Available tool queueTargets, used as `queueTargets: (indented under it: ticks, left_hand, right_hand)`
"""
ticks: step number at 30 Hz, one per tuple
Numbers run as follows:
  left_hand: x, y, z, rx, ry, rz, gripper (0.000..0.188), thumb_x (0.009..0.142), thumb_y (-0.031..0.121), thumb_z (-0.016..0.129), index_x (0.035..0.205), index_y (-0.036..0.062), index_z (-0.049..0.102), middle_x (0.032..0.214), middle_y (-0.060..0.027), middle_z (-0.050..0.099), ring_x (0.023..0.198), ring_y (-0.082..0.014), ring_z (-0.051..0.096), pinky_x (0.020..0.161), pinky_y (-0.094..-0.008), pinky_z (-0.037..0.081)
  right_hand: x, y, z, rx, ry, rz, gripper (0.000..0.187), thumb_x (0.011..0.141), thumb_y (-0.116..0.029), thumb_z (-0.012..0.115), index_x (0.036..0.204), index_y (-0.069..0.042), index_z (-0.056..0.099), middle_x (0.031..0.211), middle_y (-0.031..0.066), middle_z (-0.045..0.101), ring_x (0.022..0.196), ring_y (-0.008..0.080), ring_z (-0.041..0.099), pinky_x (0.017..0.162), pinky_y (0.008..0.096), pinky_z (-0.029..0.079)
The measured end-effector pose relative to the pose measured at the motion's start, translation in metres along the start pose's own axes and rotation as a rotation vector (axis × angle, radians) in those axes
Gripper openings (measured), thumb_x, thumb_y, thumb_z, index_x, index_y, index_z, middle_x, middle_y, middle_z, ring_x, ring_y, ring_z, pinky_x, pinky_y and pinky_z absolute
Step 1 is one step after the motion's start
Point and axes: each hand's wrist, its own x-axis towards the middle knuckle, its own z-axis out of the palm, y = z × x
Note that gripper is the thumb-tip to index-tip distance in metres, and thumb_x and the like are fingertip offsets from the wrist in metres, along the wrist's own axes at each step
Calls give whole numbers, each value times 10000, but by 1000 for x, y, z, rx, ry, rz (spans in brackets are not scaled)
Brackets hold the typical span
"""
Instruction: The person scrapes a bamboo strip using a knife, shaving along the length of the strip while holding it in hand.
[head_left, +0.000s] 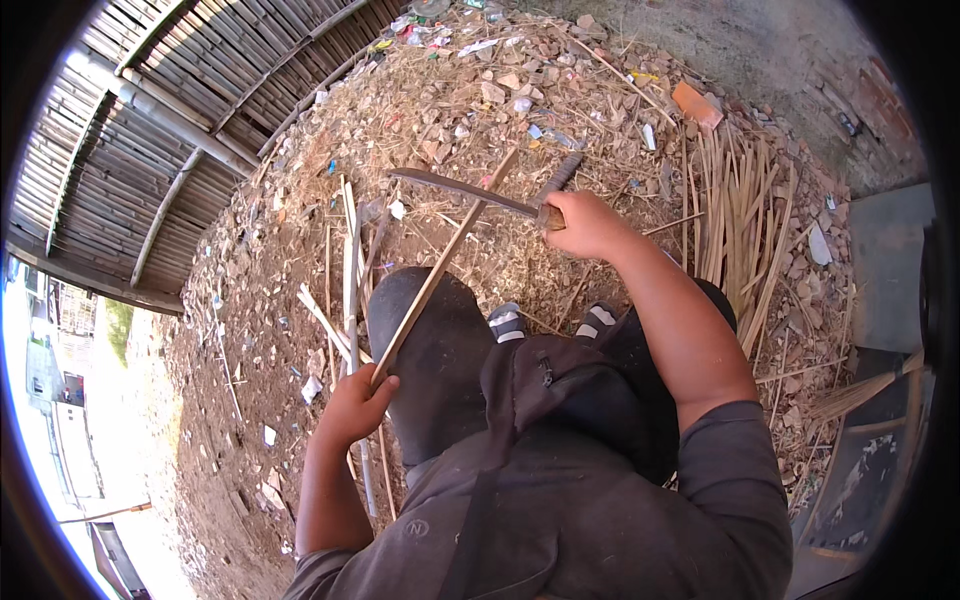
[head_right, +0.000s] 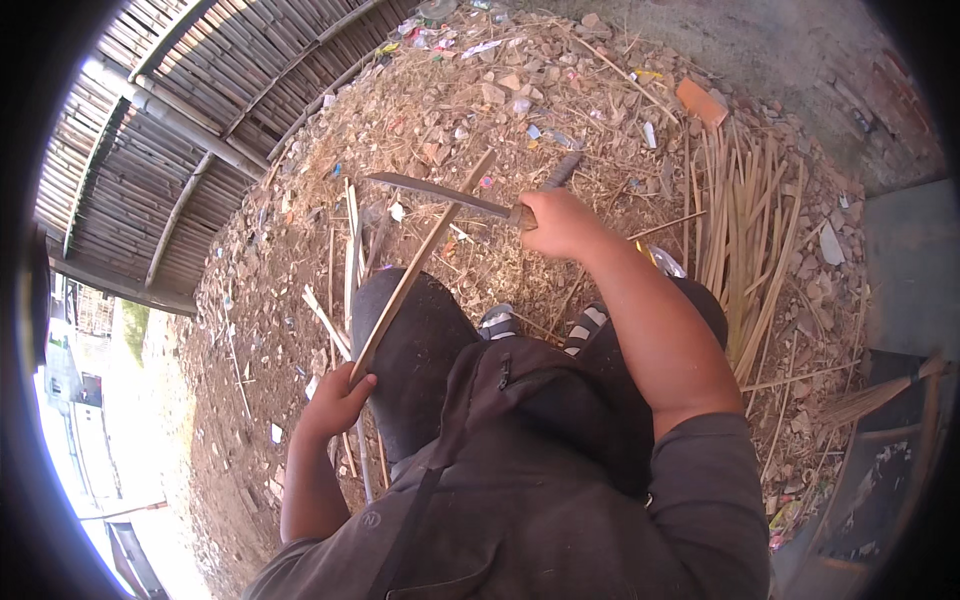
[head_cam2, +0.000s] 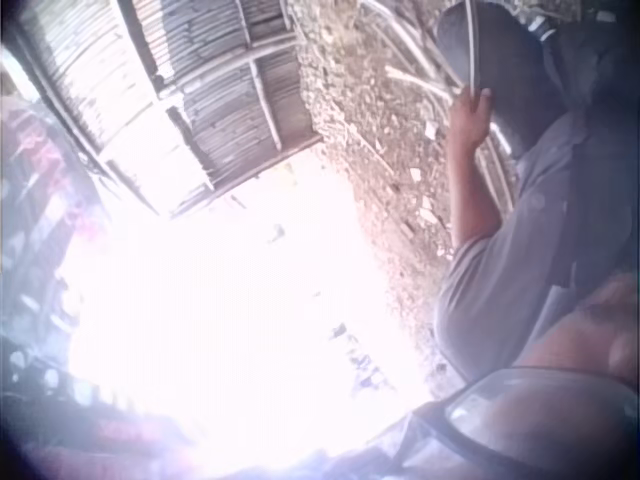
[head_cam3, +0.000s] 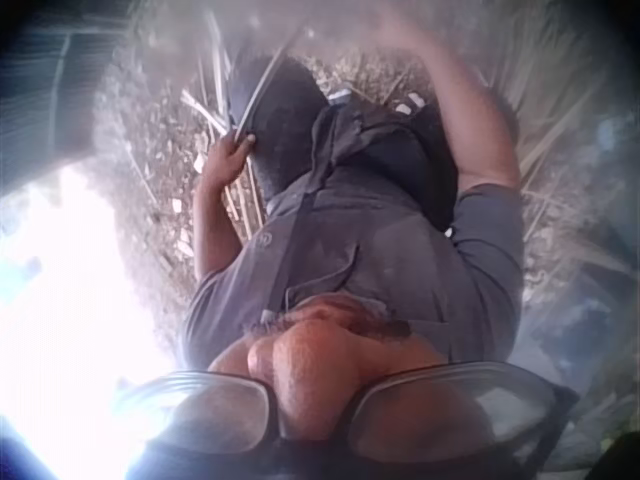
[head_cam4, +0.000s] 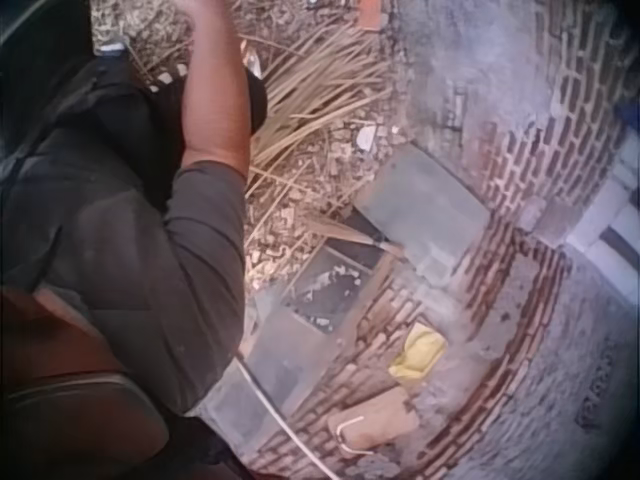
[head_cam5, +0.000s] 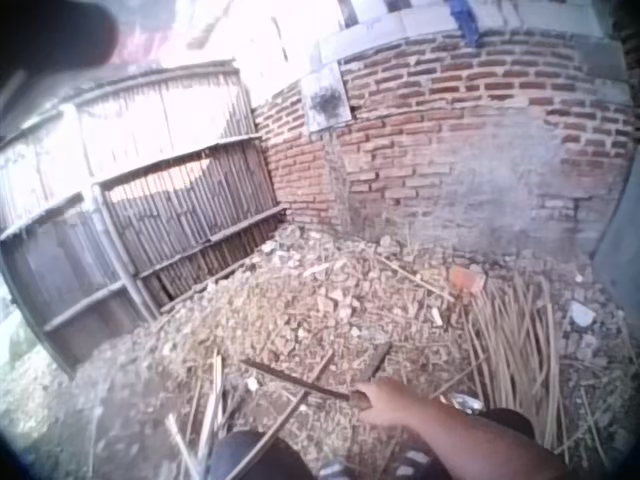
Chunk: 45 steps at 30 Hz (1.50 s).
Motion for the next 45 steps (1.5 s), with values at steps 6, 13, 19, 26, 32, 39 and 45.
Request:
queueTargets:
  ticks: [6,13,19,26,32,39,45]
  left_hand:
    - [-14,-3,3,239,200,-118,402,955,396,616,874,3,600,747,-244,649,756,-465,638,664,-531,468]
    - [-17,-13,13,123,222,5,385,1000,364,550,845,12,575,734,-264,620,737,-485,616,635,-544,458]
    - [-1,-27,26,161,304,134,380,1023,331,504,810,19,546,708,-259,602,708,-493,593,617,-555,442]
    - [-8,-25,20,164,252,118,381,1029,324,490,810,18,551,691,-259,595,701,-497,586,616,-559,438]
    - [3,-27,16,162,236,103,396,1029,332,482,843,-5,574,732,-274,610,734,-499,597,650,-545,464]
    - [-6,-25,18,196,224,96,410,1029,350,482,839,0,582,742,-266,627,752,-493,607,669,-545,474]
    - [2,-15,6,182,218,80,401,1027,341,496,835,0,585,713,-261,617,720,-484,608,641,-545,466]
  right_hand:
    - [-11,-18,-30,-251,48,18,313,780,-269,716,1021,-79,655,927,144,697,912,362,683,768,498,538]
    - [-16,-40,-3,-277,-46,-91,329,794,-275,728,1082,-139,647,871,174,694,856,387,680,743,506,538]
    - [9,2,10,-3,4,108,244,781,-204,684,994,-87,675,891,179,697,876,378,686,772,489,541]
    - [-3,-30,9,-226,-68,-56,276,762,-217,705,995,-71,680,834,190,684,801,381,673,723,478,525]
    - [14,13,9,8,-12,191,280,774,-185,670,1038,-92,688,948,160,711,915,347,689,815,459,548]
    - [2,-28,10,-134,-101,1,304,732,-214,703,997,-66,678,858,190,688,848,387,671,755,479,532]
    - [14,5,4,24,-142,240,300,781,-195,654,1054,-78,690,981,190,706,894,379,685,796,479,545]
